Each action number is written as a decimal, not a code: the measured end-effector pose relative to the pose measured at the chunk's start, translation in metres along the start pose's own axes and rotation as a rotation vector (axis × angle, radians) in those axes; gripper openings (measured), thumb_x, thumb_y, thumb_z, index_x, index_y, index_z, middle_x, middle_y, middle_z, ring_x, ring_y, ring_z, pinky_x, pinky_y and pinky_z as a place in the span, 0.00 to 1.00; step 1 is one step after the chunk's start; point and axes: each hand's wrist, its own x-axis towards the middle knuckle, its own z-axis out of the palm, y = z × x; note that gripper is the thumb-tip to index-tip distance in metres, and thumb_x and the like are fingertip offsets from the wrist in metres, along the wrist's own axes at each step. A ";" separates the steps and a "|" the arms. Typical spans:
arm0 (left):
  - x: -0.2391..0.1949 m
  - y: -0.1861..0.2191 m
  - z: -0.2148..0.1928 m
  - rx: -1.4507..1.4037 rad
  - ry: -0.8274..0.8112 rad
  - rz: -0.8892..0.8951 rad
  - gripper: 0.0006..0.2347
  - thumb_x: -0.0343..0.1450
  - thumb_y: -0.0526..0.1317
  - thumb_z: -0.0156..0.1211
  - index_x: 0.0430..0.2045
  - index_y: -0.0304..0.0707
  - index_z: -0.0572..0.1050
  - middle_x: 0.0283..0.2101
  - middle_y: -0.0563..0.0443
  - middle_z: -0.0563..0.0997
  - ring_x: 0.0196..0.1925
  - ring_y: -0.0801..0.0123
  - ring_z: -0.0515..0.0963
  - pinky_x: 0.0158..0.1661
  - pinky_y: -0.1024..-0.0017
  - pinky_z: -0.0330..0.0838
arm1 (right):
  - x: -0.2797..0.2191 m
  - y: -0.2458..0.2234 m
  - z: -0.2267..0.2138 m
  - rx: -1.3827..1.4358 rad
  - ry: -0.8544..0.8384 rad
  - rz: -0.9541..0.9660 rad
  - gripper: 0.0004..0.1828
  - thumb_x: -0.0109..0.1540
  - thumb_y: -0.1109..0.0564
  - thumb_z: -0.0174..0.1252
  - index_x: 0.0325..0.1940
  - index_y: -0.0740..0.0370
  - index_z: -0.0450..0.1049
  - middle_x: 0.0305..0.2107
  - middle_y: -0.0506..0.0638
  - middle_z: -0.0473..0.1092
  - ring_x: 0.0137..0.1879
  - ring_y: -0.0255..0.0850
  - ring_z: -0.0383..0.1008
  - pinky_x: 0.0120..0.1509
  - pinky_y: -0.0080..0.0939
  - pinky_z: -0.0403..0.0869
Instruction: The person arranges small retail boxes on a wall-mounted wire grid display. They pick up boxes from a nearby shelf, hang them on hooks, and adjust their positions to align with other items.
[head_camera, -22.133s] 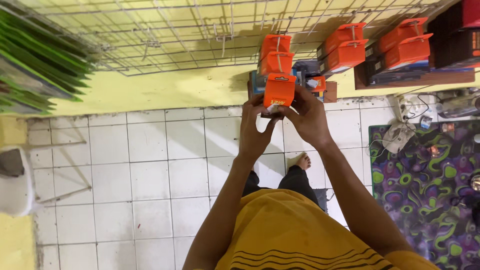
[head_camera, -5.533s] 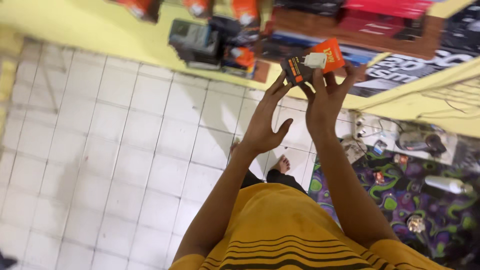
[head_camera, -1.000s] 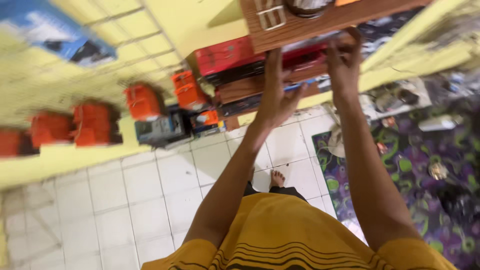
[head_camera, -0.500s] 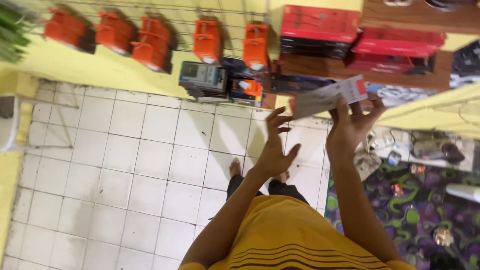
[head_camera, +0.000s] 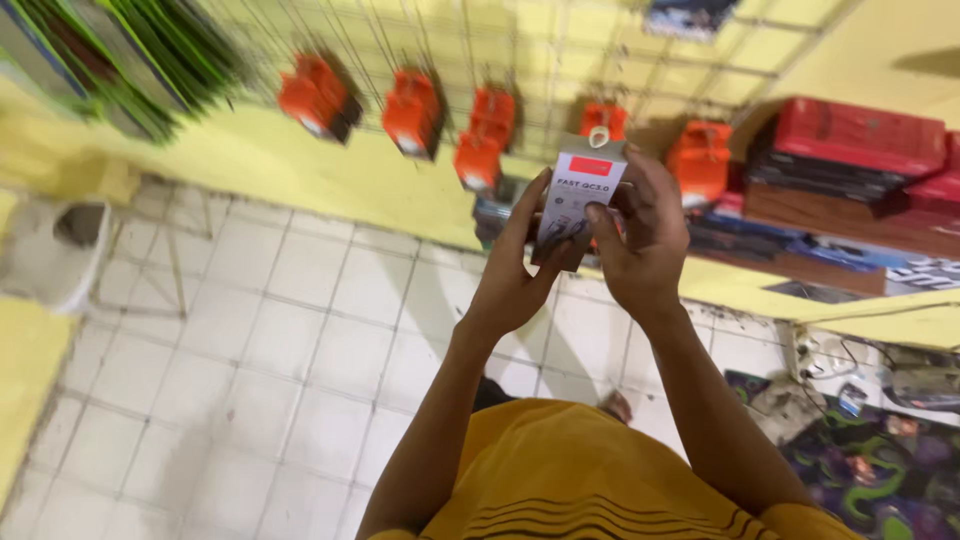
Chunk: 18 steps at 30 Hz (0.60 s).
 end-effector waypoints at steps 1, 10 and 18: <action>0.016 0.006 -0.022 -0.011 -0.002 0.105 0.33 0.75 0.29 0.60 0.76 0.36 0.51 0.57 0.41 0.77 0.55 0.62 0.79 0.54 0.68 0.75 | 0.014 -0.002 0.019 -0.029 -0.001 -0.043 0.33 0.71 0.74 0.54 0.78 0.64 0.54 0.65 0.58 0.65 0.67 0.43 0.70 0.72 0.41 0.73; 0.106 0.045 -0.127 0.007 -0.058 0.587 0.32 0.75 0.23 0.53 0.73 0.36 0.45 0.71 0.32 0.60 0.70 0.51 0.68 0.66 0.60 0.68 | 0.121 -0.020 0.109 -0.251 0.066 -0.253 0.32 0.74 0.74 0.56 0.78 0.63 0.53 0.67 0.57 0.64 0.66 0.42 0.72 0.72 0.40 0.78; 0.162 0.016 -0.139 -0.114 -0.128 0.603 0.32 0.77 0.22 0.53 0.74 0.42 0.46 0.70 0.35 0.64 0.64 0.56 0.77 0.63 0.65 0.74 | 0.161 0.013 0.109 -0.250 0.198 -0.226 0.15 0.76 0.73 0.58 0.65 0.70 0.65 0.55 0.53 0.72 0.56 0.35 0.75 0.61 0.34 0.75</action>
